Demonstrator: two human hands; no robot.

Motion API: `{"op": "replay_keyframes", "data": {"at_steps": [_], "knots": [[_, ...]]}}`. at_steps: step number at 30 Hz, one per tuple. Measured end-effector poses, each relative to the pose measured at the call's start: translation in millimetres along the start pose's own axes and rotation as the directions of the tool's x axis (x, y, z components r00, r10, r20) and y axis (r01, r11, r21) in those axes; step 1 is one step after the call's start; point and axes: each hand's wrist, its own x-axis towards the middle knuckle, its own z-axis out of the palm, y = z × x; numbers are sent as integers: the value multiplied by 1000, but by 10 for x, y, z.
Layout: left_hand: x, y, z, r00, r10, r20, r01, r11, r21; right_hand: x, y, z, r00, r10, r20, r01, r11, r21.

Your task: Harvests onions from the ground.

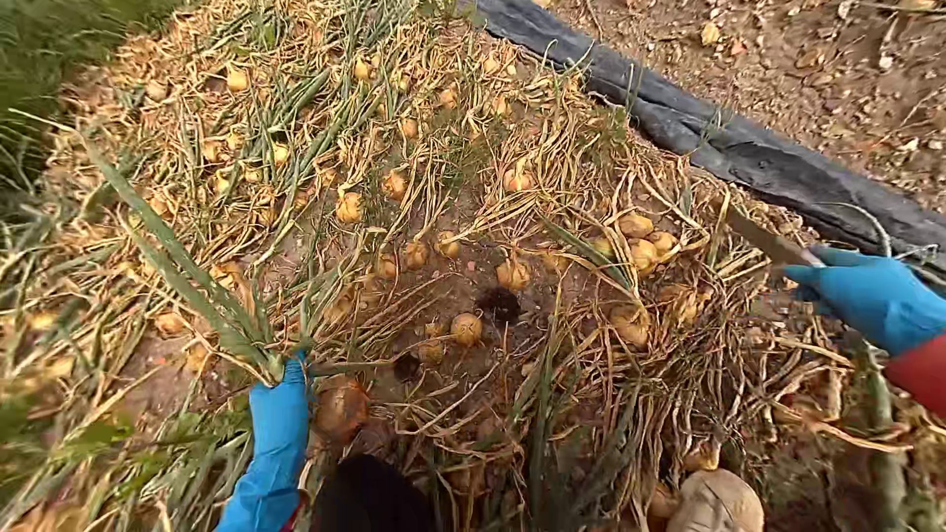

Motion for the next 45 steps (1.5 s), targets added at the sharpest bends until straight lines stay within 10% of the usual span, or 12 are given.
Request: {"op": "replay_keyframes", "data": {"at_steps": [4,9,11,20,26,34,37,40,43,45], "knots": [[340,-281,366,989,1,145,-41,962,270,-958,-525,-389,898,-376,229,438,710,-552],[168,-578,1070,908,11,418,-143,948,285,-2190,-797,334,506,-756,414,828,292,-479],[98,-622,1344,857,55,512,-204,949,240,-2320,-919,566,455,-759,465,863,246,-441],[552,-296,2087,630,35,776,-580,685,440,-2447,-1485,904,702,-302,645,711,343,-614],[442,-190,2210,530,3,848,-666,620,415,-2565,-1689,1324,758,-324,566,652,396,-647],[-178,-408,2424,564,156,811,-771,452,449,-2019,484,1673,713,-515,476,701,545,-460],[-194,-405,2483,664,146,733,-720,390,575,-1798,626,1847,741,-346,576,638,631,-442],[60,-250,2380,750,30,660,-573,527,628,-1700,617,1818,699,-271,662,629,673,-389],[174,-22,2280,791,32,611,-245,932,268,-1755,485,1454,690,-219,690,559,767,-316],[-9,357,2269,806,51,590,-90,995,37,-1920,384,1064,734,-180,655,477,823,-308]]}}
